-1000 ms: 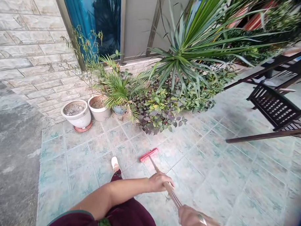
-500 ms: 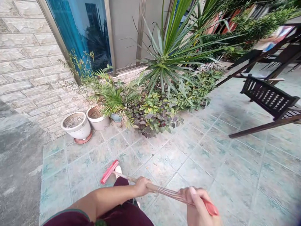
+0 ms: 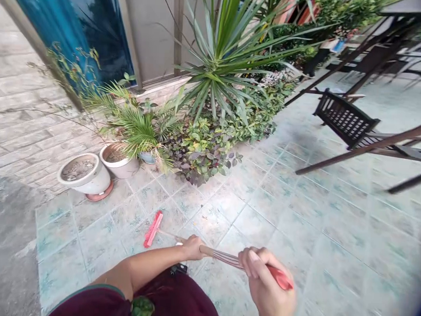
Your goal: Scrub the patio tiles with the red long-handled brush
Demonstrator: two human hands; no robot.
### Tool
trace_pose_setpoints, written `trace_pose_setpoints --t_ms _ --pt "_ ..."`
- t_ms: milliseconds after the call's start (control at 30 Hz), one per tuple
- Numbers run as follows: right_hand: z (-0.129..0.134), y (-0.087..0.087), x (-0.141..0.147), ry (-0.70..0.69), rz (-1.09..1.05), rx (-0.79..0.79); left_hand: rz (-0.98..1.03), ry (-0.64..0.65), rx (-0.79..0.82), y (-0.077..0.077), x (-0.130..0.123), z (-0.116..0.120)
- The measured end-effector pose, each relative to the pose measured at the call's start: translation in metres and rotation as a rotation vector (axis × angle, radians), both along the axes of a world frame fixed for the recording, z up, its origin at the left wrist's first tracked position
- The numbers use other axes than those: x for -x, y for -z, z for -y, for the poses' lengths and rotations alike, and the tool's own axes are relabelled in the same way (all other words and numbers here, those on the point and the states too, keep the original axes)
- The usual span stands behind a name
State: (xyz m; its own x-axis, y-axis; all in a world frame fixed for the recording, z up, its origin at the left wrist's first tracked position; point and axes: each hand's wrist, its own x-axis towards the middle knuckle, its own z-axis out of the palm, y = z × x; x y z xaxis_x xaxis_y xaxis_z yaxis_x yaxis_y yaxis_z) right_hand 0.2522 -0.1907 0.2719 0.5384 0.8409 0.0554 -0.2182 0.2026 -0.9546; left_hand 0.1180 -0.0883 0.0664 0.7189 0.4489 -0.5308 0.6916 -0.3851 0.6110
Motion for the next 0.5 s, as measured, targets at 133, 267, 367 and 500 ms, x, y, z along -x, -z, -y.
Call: trace_pose_setpoints --t_ms 133,267,367,500 --pt "-0.021 -0.006 -0.044 -0.034 0.022 0.016 0.048 0.039 -0.028 0.008 -0.042 -0.018" --pt "-0.029 -0.023 -0.083 -0.141 0.194 0.088 0.257 0.044 -0.005 0.017 -0.093 -0.037" --pt "-0.042 -0.042 -0.107 -0.219 0.412 0.156 0.42 0.031 0.022 0.02 -0.145 -0.05" --pt "-0.083 -0.059 -0.138 -0.367 0.625 0.211 0.581 0.015 0.105 0.02 -0.224 -0.069"
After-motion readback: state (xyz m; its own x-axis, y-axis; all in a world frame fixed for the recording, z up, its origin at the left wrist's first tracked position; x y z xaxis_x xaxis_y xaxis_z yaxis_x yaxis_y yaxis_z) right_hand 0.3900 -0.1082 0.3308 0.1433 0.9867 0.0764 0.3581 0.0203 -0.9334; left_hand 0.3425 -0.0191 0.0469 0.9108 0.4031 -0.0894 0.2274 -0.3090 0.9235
